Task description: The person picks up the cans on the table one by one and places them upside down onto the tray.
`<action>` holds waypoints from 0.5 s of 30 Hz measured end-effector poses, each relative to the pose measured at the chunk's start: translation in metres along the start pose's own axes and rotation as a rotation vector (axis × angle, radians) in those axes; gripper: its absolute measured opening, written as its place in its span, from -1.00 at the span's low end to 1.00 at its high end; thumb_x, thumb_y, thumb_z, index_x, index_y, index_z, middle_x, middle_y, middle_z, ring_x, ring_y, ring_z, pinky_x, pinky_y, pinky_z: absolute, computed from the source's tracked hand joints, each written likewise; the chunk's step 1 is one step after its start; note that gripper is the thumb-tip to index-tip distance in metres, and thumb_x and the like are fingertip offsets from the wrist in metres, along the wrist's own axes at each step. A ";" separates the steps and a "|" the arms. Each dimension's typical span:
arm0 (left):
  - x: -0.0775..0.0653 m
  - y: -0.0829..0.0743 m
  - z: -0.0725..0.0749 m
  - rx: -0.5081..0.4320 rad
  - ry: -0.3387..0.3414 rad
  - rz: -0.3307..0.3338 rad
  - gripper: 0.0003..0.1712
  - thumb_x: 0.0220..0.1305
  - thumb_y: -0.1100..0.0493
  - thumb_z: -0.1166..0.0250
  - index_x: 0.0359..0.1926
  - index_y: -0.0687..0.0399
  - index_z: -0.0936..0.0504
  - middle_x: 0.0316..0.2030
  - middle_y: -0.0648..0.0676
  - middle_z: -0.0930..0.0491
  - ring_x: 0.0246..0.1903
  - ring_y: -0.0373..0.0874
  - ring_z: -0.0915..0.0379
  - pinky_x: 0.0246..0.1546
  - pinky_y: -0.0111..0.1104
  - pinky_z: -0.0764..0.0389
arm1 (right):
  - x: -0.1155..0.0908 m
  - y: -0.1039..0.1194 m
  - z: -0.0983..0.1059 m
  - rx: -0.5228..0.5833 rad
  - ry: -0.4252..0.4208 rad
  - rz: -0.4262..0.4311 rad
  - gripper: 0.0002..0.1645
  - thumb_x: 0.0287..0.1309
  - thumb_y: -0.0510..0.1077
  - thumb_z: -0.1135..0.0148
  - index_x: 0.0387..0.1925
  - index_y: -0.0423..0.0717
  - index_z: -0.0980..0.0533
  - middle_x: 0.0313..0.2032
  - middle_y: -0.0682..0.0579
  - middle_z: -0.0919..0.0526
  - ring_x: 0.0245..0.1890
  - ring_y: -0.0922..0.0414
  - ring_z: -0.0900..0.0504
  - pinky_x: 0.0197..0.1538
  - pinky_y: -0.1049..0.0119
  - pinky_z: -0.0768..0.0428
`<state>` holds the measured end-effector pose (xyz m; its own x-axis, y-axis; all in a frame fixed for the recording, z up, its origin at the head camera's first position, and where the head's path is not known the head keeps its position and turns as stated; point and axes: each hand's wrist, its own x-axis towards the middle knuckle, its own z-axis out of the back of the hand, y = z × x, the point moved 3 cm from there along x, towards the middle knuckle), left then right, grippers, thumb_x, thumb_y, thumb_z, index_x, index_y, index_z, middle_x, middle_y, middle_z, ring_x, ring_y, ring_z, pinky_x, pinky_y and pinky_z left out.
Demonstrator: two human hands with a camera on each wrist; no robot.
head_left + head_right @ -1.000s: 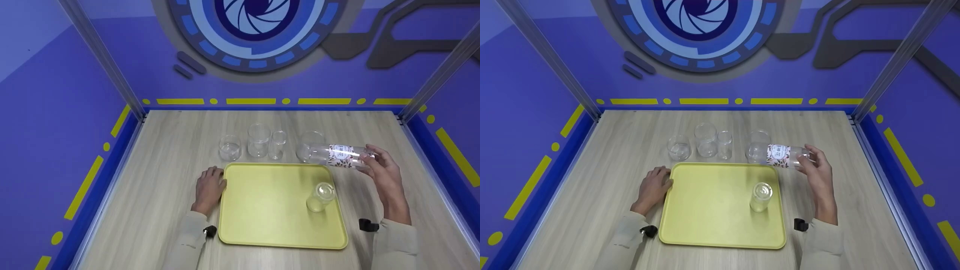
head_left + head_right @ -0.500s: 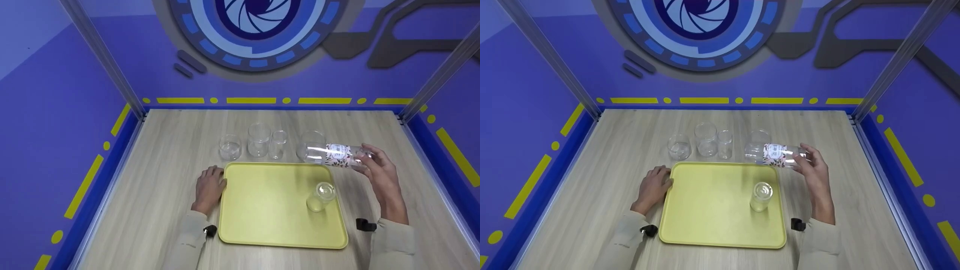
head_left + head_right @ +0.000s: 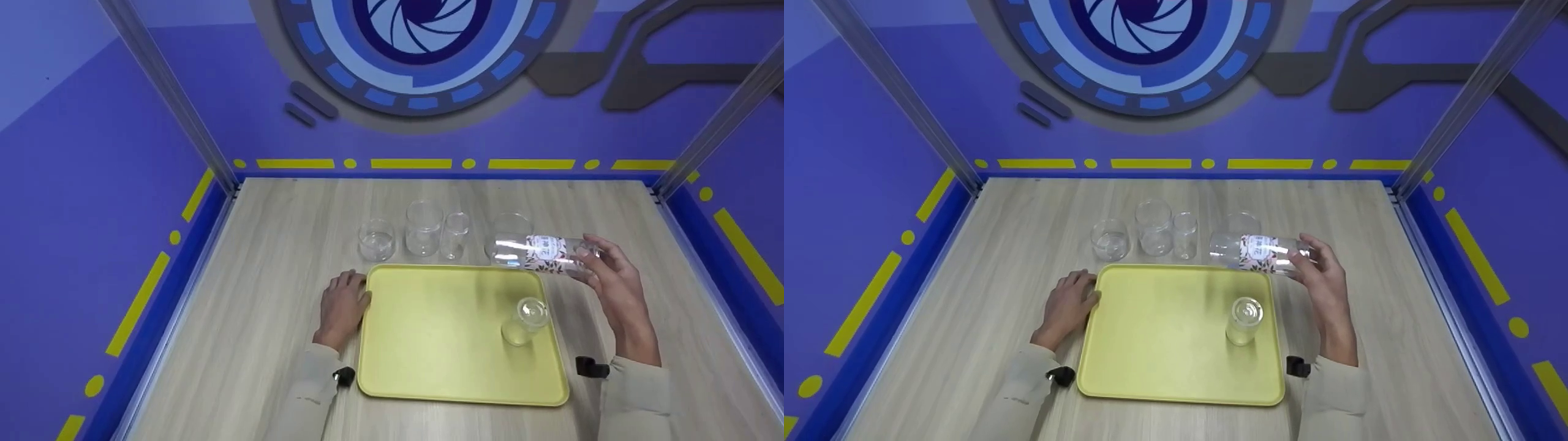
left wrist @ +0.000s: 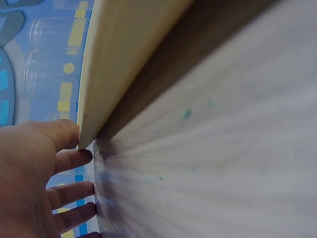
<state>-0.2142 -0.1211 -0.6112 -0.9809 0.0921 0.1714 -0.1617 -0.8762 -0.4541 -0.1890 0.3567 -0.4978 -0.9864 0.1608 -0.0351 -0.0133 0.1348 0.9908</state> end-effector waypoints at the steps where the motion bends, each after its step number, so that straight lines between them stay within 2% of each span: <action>1: 0.000 0.000 0.000 0.002 0.002 0.001 -0.63 0.49 0.07 -0.34 0.20 0.12 -0.65 0.31 0.26 -0.51 0.28 0.23 -0.42 0.23 0.14 -0.49 | 0.000 0.000 -0.001 -0.004 0.001 0.001 -0.45 0.48 -0.11 -0.33 0.40 -0.05 -0.43 0.26 -0.08 -0.40 0.12 0.09 -0.59 0.05 0.35 -0.69; 12: 0.000 0.000 -0.001 -0.024 0.008 0.021 -0.63 0.48 0.08 -0.34 0.21 0.11 -0.66 0.31 0.27 -0.51 0.29 0.22 -0.40 0.25 0.15 -0.46 | 0.000 0.000 -0.008 0.030 0.027 0.018 -0.47 0.49 -0.14 -0.30 0.40 -0.10 -0.45 0.23 -0.06 -0.46 0.11 0.10 -0.62 0.04 0.32 -0.70; 15: 0.000 -0.001 0.000 -0.028 0.007 0.021 -0.63 0.48 0.08 -0.34 0.21 0.11 -0.66 0.31 0.27 -0.51 0.29 0.22 -0.40 0.25 0.15 -0.46 | -0.001 0.000 -0.010 0.020 0.036 0.027 -0.42 0.50 -0.14 -0.29 0.44 -0.16 -0.40 0.26 -0.08 -0.44 0.13 0.09 -0.61 0.05 0.31 -0.70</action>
<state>-0.2142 -0.1202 -0.6112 -0.9848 0.0779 0.1554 -0.1444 -0.8642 -0.4820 -0.1901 0.3463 -0.4964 -0.9916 0.1289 -0.0034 0.0162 0.1507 0.9885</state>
